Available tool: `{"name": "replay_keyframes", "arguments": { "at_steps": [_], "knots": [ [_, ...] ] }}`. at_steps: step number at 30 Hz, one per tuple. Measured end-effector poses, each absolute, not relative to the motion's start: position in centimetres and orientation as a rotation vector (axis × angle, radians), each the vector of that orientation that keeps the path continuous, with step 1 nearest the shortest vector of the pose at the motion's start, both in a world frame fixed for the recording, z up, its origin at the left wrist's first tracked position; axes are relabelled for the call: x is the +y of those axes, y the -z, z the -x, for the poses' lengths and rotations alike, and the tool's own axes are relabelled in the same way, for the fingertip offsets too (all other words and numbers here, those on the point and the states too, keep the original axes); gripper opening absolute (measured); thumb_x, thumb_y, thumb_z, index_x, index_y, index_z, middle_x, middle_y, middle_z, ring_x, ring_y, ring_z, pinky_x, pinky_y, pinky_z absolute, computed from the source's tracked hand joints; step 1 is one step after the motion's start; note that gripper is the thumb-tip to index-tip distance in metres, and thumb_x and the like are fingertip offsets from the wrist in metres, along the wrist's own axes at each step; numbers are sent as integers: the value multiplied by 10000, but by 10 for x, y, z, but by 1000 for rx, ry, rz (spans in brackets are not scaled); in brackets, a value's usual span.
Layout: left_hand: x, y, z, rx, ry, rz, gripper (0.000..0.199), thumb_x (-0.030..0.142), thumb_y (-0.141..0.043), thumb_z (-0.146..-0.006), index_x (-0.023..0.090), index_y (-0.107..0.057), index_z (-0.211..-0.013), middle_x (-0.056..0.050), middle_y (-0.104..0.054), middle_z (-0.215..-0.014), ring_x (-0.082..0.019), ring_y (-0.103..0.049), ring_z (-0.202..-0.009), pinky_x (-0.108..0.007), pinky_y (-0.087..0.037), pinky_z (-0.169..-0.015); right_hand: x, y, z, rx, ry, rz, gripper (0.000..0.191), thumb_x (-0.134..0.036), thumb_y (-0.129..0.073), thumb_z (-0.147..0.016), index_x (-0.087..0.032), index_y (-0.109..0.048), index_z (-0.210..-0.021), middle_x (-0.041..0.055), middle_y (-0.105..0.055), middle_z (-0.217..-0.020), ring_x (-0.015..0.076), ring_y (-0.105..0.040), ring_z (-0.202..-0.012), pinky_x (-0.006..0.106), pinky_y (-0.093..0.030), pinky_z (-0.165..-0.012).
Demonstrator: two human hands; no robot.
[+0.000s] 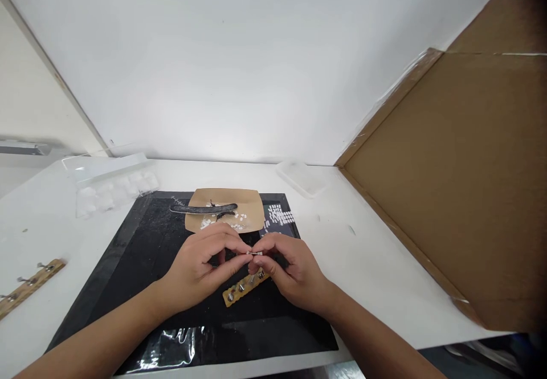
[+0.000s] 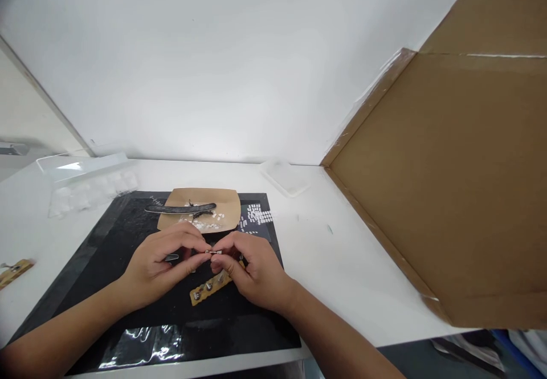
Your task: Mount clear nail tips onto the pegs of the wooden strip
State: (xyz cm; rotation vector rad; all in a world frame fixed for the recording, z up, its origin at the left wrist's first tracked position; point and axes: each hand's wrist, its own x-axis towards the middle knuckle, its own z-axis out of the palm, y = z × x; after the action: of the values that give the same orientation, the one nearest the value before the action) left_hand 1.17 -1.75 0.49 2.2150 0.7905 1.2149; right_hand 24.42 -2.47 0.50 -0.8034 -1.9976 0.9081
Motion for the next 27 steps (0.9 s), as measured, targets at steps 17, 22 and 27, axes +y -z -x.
{"name": "replay_keyframes", "arguments": {
  "at_steps": [17,22,27],
  "knots": [
    [-25,-18,-18,847,-1036,-1812,126,244,-710,-989,218,-824,-1037,-42,-757,-910,-93,-663,-684,-144,-494,-512,-32,-5,-240,-1839,-1137,836,246,-346,-496,-1125,-218,-605,-946,-51,-653,-656,101,-641,-573,228,-528,-632],
    [-27,-21,-21,890,-1032,-1799,110,240,-714,-979,203,-817,-985,-39,-749,-872,-82,-641,-655,-125,-461,-484,-34,-3,-238,-1858,-1144,825,247,-348,-461,-1137,-218,-596,-976,-58,-632,-658,91,-607,-531,214,-503,-582],
    [-31,-22,-21,918,-1003,-1764,118,240,-703,-982,205,-816,-986,-35,-740,-874,-57,-594,-583,-112,-412,-432,-34,-7,-240,-1968,-905,836,227,-285,-478,-1121,-221,-578,-927,-55,-627,-666,98,-602,-566,225,-488,-619]
  ]
}}
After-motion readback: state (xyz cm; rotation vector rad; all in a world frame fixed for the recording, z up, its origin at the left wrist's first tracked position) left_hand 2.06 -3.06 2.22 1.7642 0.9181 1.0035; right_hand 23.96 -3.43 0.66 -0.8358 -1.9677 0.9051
